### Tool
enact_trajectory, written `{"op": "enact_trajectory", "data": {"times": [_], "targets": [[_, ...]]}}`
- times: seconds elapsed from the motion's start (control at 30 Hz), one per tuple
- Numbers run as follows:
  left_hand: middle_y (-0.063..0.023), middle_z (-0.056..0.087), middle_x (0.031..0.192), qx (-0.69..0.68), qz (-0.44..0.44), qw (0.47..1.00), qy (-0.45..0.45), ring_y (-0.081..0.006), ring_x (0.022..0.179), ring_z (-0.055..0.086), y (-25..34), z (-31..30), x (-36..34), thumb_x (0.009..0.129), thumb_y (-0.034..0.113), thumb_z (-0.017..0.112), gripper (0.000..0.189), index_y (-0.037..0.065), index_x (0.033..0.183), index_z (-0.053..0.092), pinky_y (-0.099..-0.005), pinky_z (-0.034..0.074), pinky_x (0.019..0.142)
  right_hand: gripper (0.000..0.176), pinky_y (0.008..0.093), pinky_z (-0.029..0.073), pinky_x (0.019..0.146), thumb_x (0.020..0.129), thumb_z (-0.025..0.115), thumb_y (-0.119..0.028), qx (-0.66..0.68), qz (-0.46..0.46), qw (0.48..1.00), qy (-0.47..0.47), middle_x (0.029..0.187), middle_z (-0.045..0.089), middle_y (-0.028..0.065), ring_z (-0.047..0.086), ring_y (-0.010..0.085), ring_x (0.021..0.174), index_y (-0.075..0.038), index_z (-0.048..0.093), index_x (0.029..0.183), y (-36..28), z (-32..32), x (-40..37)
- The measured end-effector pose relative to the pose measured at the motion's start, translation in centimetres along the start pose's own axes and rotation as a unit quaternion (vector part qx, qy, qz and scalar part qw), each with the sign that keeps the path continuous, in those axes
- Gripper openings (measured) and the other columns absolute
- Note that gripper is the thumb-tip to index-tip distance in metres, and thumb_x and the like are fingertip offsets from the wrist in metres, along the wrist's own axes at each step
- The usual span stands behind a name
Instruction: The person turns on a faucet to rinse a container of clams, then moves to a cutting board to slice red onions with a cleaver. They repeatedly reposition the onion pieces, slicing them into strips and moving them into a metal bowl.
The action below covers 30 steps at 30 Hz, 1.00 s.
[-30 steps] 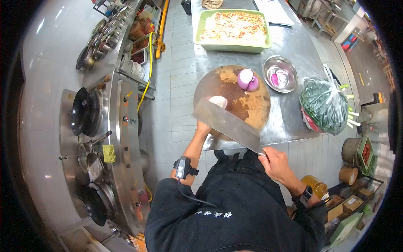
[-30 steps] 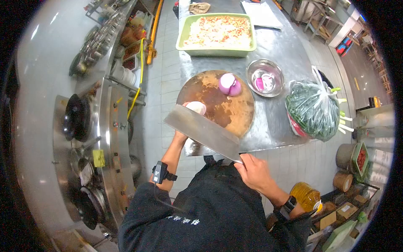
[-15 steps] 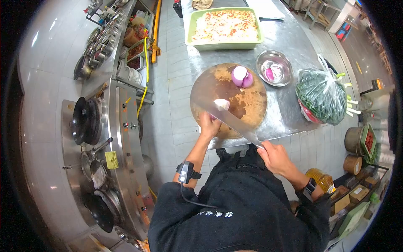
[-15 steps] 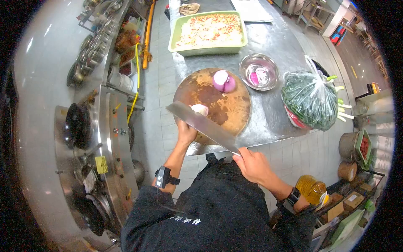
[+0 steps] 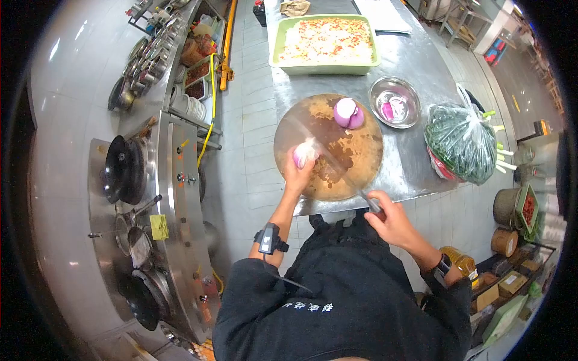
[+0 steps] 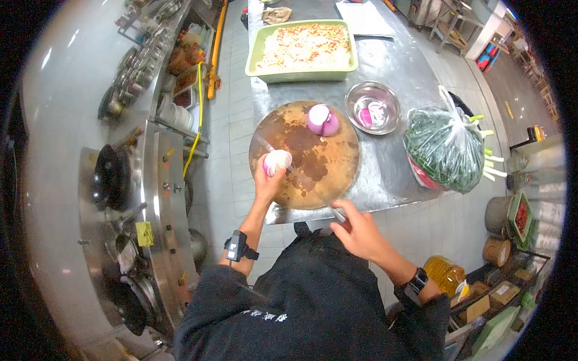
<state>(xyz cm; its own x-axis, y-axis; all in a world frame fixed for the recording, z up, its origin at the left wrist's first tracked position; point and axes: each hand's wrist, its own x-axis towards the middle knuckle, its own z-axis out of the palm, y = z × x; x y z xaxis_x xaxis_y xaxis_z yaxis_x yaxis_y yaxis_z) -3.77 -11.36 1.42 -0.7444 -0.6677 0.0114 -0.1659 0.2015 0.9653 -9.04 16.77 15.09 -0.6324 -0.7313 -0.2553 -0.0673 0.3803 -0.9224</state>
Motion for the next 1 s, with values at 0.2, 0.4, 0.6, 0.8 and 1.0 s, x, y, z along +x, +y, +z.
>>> {"op": "enact_trajectory", "data": {"times": [0.2, 0.4, 0.6, 0.8, 1.0], "targets": [[-0.0142, 0.057, 0.119, -0.051, -0.013, 0.996, -0.067, -0.0220, 0.111, 0.057, 1.1, -1.0, 0.0, 0.079, 0.002, 0.072, 0.059, -0.002, 0.132, 0.044, -0.0335, 0.046, 0.096, 0.021, 0.0274, 0.041, 0.046, 0.095, 0.054, -0.014, 0.114, 0.067, 0.990, 0.052, 0.058, 0.050, 0.0008, 0.052, 0.0086, 0.051, -0.002, 0.045, 0.079, 2.0, -1.2, 1.8], [-0.0110, 0.056, 0.118, -0.108, -0.013, 0.990, -0.089, -0.0186, 0.108, 0.057, 1.4, -0.6, -0.1, 0.079, -0.002, 0.071, 0.061, 0.001, 0.133, 0.043, -0.0312, 0.049, 0.092, 0.024, 0.0281, 0.039, 0.044, 0.096, 0.052, -0.014, 0.082, 0.111, 0.990, 0.028, 0.056, 0.051, 0.0014, 0.049, 0.0089, 0.048, -0.003, 0.042, 0.077, 3.2, -1.1, 1.4], [-0.0106, 0.054, 0.121, -0.088, 0.016, 0.991, -0.098, -0.0183, 0.111, 0.055, 1.4, -0.7, 0.0, 0.079, -0.003, 0.070, 0.060, 0.001, 0.133, 0.043, -0.0312, 0.047, 0.095, 0.023, 0.0292, 0.040, 0.043, 0.095, 0.052, -0.013, 0.069, 0.107, 0.991, 0.043, 0.054, 0.050, 0.0026, 0.048, 0.0092, 0.045, -0.002, 0.042, 0.077, 4.1, -1.0, 1.3], [-0.0108, 0.054, 0.119, -0.042, 0.029, 0.990, -0.128, -0.0197, 0.112, 0.054, 1.6, -0.8, -0.4, 0.078, -0.001, 0.071, 0.063, 0.002, 0.134, 0.042, -0.0322, 0.047, 0.094, 0.026, 0.0337, 0.041, 0.044, 0.095, 0.052, -0.017, 0.026, 0.087, 0.995, 0.043, 0.053, 0.053, 0.0075, 0.052, 0.0155, 0.045, 0.000, 0.044, 0.077, 5.5, -0.8, 1.4], [-0.0087, 0.056, 0.115, -0.024, -0.017, 0.989, -0.146, -0.0183, 0.109, 0.055, 1.2, -0.4, -1.1, 0.078, -0.003, 0.069, 0.061, 0.002, 0.133, 0.043, -0.0309, 0.047, 0.092, 0.027, 0.0367, 0.041, 0.045, 0.095, 0.052, -0.020, 0.023, 0.085, 0.995, 0.043, 0.053, 0.054, 0.0097, 0.054, 0.0189, 0.045, 0.000, 0.046, 0.078, 5.6, -0.1, 2.5]]}}
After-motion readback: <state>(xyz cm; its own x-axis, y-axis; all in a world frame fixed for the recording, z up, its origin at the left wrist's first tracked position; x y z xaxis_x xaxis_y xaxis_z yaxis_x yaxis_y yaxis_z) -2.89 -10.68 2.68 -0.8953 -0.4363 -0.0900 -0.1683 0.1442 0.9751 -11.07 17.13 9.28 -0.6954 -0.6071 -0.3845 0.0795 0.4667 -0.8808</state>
